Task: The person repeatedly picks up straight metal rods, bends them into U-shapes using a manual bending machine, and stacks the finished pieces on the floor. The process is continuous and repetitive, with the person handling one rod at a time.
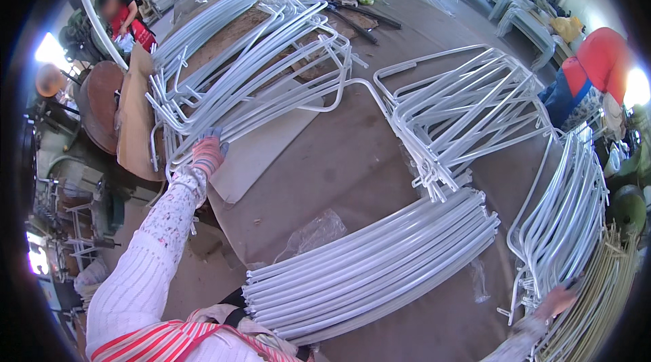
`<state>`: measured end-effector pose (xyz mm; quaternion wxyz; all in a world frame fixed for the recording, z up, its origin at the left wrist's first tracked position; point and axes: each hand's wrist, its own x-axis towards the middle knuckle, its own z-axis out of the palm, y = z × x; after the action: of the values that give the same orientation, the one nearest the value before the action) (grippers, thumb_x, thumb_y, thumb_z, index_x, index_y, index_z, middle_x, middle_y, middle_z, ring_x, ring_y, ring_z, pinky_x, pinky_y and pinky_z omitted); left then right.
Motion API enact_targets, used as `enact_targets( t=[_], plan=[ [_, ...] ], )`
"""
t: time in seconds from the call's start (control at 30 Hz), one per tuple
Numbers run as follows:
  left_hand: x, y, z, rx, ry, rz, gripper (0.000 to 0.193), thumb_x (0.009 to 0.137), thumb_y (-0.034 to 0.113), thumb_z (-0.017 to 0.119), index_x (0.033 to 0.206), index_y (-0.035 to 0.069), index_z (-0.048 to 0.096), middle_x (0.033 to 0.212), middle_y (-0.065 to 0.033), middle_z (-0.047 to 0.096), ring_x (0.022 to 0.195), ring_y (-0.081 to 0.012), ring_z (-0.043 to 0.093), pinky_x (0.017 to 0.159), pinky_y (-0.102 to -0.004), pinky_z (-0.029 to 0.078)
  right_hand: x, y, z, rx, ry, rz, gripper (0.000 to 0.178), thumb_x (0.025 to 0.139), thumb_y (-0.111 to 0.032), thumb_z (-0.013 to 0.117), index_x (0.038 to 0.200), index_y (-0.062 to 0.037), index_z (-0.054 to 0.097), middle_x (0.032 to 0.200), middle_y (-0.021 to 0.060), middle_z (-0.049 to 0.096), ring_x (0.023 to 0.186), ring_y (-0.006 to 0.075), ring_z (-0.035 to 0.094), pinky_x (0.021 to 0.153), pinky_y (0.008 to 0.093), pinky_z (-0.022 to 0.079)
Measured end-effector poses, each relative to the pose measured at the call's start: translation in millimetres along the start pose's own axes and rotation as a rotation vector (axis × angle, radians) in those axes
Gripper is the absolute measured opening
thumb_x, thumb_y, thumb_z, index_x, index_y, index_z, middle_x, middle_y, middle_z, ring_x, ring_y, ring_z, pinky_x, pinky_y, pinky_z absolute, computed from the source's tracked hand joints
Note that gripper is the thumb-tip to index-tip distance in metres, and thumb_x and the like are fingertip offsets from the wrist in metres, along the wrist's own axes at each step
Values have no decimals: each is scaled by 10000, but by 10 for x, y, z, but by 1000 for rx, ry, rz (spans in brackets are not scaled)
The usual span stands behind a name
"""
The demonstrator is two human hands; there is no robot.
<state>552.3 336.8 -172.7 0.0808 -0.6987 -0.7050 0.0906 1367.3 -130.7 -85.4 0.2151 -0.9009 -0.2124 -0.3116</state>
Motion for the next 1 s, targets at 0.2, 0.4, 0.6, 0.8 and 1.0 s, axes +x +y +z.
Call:
enact_targets(
  t=[0.2, 0.4, 0.6, 0.8, 1.0],
  plan=[
    [458, 257, -391, -20, -302, 49, 412, 797, 260, 627, 1180, 112, 584, 1131, -138, 636, 1041, -325, 609, 891, -429, 485, -3125, -1804, -849, 333, -880, 184, 594, 799, -238, 642, 1263, 75, 442, 1158, 212, 526, 1073, 320, 519, 965, 384, 402],
    [93, 273, -406, -351, 76, 70, 316, 841, 313, 590, 1085, 113, 586, 1050, -153, 640, 977, -358, 611, 818, -449, 491, -3749, -1844, -495, 456, -730, 474, 613, 734, -165, 668, 1254, 77, 453, 1177, 234, 536, 1093, 349, 532, 980, 392, 399],
    [-154, 215, -1239, -385, 137, 157, 242, 849, 285, 575, 994, 95, 609, 1007, -161, 643, 937, -357, 623, 790, -454, 494, -3569, -1416, -270, 355, -816, 479, 385, 743, -187, 663, 1025, 60, 573, 936, 160, 655, 774, 256, 614, 728, 357, 500],
    [107, -469, -1409, -268, 61, 242, 235, 811, 198, 587, 1027, 127, 645, 978, -174, 664, 935, -361, 633, 793, -437, 507, -3171, -1816, -1051, 801, -793, 945, 184, 888, -241, 561, 764, -138, 471, 567, 1, 463, 393, 115, 444, 320, 299, 342],
    [131, -765, -479, -474, -30, 274, 318, 776, 119, 567, 1083, 91, 641, 1057, -175, 654, 1040, -328, 615, 893, -403, 490, -3555, -2209, -1864, 962, -776, 870, 114, 892, -266, 590, 908, -158, 557, 593, -27, 462, 377, 100, 410, 316, 278, 295]
  ],
)
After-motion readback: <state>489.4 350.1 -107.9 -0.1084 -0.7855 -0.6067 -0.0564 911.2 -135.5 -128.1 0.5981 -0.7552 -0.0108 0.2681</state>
